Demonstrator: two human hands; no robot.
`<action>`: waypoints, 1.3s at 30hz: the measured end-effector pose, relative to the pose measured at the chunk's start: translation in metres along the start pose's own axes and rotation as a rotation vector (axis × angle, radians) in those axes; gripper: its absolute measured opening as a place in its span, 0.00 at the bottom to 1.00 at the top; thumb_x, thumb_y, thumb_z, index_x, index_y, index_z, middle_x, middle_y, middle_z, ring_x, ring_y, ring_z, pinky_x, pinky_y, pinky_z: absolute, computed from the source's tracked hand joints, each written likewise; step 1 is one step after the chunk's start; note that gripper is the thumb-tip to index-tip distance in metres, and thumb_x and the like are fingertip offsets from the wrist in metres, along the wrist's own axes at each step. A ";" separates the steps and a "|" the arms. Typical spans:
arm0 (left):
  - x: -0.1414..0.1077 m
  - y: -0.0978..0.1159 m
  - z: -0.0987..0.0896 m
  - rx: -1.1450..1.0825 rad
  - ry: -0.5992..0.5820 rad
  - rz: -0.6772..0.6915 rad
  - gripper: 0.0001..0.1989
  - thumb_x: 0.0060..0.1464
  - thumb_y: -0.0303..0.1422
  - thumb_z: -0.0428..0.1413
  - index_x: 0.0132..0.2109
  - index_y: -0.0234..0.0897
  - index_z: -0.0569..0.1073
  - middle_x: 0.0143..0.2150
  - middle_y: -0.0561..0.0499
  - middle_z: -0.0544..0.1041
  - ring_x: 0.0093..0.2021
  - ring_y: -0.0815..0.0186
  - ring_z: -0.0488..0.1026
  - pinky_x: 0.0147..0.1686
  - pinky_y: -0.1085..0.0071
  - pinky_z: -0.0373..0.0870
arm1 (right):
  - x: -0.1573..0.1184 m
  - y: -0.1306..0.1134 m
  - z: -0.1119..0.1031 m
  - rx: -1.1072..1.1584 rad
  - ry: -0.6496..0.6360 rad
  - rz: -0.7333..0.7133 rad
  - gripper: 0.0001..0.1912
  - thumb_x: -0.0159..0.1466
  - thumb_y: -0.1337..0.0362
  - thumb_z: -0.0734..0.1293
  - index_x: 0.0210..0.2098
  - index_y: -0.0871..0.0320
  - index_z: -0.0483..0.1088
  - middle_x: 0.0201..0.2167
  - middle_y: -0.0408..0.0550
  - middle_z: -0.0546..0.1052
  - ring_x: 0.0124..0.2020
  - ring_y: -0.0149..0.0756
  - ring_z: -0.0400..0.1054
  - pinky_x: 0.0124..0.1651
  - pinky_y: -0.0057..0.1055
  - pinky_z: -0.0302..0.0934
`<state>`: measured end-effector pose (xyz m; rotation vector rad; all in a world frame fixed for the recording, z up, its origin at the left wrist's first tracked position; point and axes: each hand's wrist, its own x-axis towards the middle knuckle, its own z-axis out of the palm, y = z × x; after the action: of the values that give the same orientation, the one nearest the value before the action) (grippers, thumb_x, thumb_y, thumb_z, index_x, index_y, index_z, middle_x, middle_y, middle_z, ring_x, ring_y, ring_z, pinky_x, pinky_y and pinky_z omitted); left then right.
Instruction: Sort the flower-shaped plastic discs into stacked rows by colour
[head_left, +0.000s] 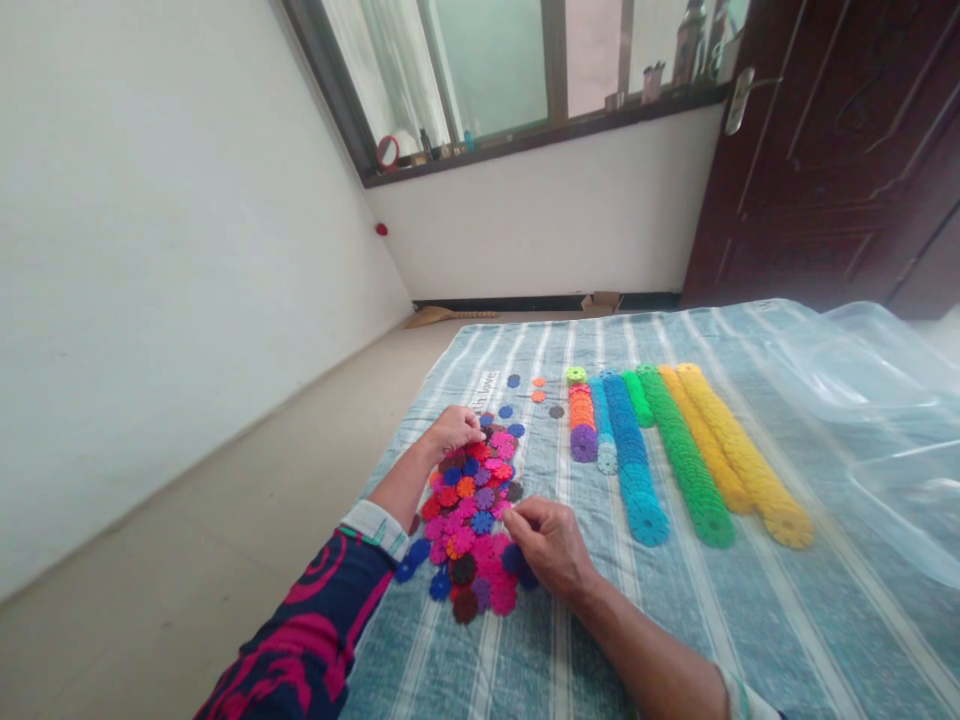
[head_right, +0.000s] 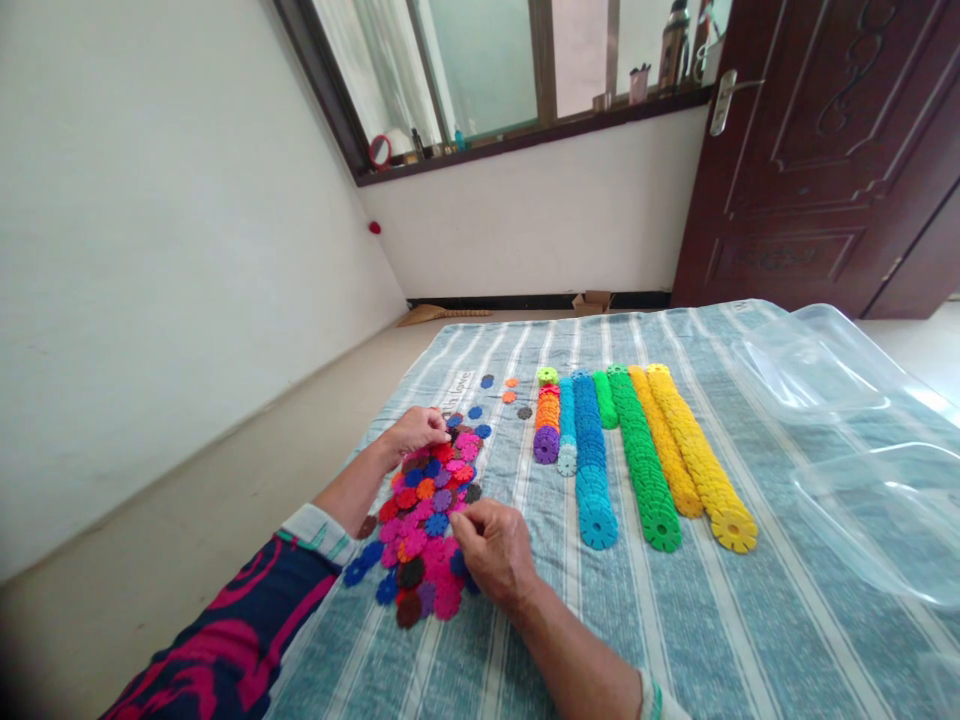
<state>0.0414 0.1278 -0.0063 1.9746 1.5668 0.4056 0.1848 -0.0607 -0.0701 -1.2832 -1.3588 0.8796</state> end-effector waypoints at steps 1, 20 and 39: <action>0.000 -0.001 -0.002 -0.025 0.035 -0.016 0.05 0.35 0.28 0.59 0.20 0.33 0.70 0.18 0.58 0.66 0.22 0.73 0.62 0.24 0.75 0.57 | 0.000 0.000 0.000 -0.002 0.003 0.000 0.20 0.63 0.57 0.61 0.17 0.58 0.63 0.19 0.41 0.66 0.23 0.28 0.59 0.29 0.27 0.49; 0.067 0.076 0.090 0.038 0.063 0.184 0.07 0.41 0.25 0.57 0.29 0.33 0.80 0.23 0.53 0.75 0.28 0.69 0.71 0.29 0.74 0.64 | 0.005 -0.010 -0.001 0.126 0.027 0.072 0.18 0.60 0.59 0.62 0.17 0.59 0.67 0.18 0.41 0.67 0.23 0.28 0.61 0.29 0.26 0.50; 0.067 0.075 0.094 0.016 0.048 0.102 0.06 0.33 0.25 0.63 0.24 0.33 0.74 0.17 0.58 0.66 0.21 0.72 0.64 0.22 0.75 0.58 | 0.005 -0.006 0.003 0.109 0.030 0.054 0.18 0.61 0.59 0.63 0.17 0.60 0.69 0.18 0.41 0.68 0.24 0.28 0.61 0.29 0.26 0.50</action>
<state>0.1712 0.1580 -0.0425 2.0777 1.5068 0.4861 0.1813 -0.0562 -0.0635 -1.2498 -1.2406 0.9546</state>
